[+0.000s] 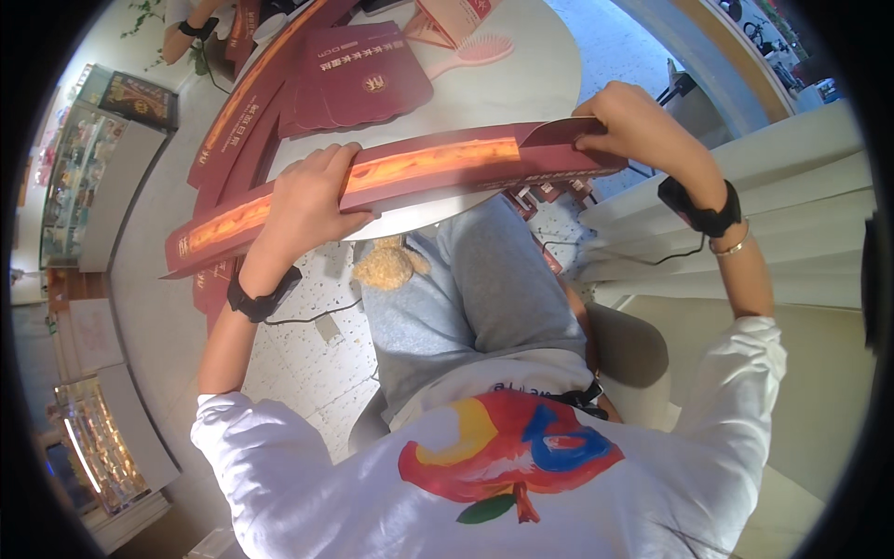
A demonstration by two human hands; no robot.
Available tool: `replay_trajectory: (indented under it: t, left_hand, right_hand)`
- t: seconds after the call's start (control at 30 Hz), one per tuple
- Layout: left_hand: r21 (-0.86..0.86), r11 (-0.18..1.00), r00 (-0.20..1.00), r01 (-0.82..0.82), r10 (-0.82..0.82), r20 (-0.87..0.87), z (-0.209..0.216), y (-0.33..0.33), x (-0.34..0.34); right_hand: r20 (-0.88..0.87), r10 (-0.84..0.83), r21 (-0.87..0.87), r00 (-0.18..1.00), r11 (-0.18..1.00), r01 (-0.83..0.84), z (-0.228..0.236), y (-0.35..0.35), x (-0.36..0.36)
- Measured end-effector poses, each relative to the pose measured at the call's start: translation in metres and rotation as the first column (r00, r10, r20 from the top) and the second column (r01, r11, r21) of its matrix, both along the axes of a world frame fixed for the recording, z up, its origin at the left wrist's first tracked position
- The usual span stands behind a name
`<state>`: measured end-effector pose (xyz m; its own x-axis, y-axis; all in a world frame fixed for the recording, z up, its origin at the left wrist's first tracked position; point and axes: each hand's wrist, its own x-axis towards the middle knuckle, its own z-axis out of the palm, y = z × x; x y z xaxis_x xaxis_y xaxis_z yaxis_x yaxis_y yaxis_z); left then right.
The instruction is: The person assembles long, flat, maroon-colored cardboard boxes by folding flaps and tucking tabs to form the structure. They handle the boxes one at a time, folding and closing them before placing them on a stack.
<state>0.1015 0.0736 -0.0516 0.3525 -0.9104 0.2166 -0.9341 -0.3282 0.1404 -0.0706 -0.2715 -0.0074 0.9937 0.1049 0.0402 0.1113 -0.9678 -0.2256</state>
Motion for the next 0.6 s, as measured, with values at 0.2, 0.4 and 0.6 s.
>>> replay_trajectory:
  t: [0.2,0.4,0.6]
  left_hand:
    - [-0.031,0.999,0.999,-0.027,0.027,-0.020,-0.012,0.003,-0.005]
    - [-0.071,0.997,0.999,-0.028,0.029,0.019,-0.012,0.004,-0.006]
    - [-0.068,0.994,0.996,-0.089,0.088,-0.013,0.004,0.009,-0.003]
  right_hand:
    - [-0.023,-0.003,-0.092,1.000,0.996,0.001,0.004,0.008,0.007]
    - [-0.002,0.006,-0.109,1.000,0.994,-0.006,0.005,0.013,0.007]
    - [0.234,0.076,-0.336,0.969,0.942,0.007,0.027,0.003,0.012]
